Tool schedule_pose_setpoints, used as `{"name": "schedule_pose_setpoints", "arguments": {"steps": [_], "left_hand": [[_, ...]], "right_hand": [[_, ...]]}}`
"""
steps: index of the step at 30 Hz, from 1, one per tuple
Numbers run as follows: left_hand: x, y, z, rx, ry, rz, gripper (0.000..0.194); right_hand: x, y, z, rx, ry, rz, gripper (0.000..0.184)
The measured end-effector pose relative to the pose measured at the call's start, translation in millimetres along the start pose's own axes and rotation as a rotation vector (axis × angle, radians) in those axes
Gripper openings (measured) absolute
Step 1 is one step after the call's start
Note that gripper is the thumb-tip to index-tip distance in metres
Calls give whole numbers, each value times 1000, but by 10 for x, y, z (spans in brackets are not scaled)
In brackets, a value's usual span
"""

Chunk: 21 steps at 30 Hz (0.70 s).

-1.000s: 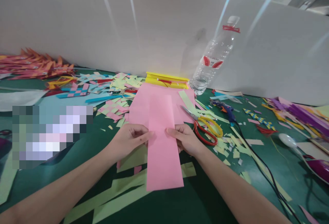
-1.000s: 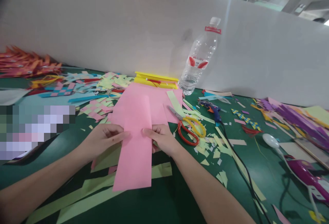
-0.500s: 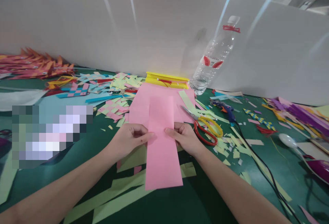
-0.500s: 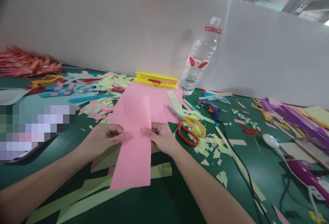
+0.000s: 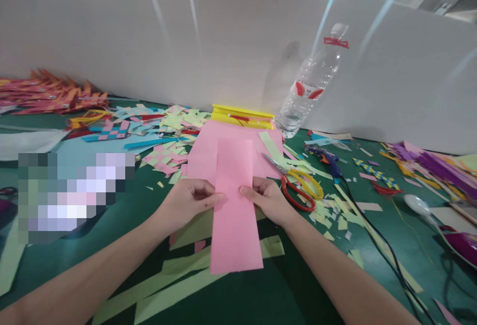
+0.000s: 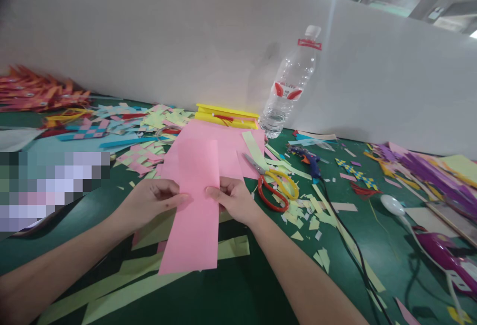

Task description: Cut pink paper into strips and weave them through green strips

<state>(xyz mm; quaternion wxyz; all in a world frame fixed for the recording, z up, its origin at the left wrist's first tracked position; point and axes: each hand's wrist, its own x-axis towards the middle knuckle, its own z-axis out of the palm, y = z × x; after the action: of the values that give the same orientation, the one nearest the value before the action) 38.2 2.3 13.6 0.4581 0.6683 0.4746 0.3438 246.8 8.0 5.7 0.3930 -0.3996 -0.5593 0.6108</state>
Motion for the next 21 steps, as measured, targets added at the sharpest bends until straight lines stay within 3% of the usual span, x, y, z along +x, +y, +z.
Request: {"name": "schedule_pose_setpoints", "arguments": {"steps": [4,8,14,17,21], "left_hand": [[7,34,4,-11,-10,-21,35],[-8,83,9,-19,4,-42,42],[-15,75,-34,123,181,0,47],[-11,69,-29,162,138,4,46],[-19,65,18,165,71,37,48]], "right_hand": [[-10,-23,5,-17,6,10,37],[-39,-21,17,-22,-69,60,35],[-73,-18,35,-109,-170,119,34],[-86,-24,49,-140,-173,64,33],[-84,-8,64,-8,-145,71,36]]}}
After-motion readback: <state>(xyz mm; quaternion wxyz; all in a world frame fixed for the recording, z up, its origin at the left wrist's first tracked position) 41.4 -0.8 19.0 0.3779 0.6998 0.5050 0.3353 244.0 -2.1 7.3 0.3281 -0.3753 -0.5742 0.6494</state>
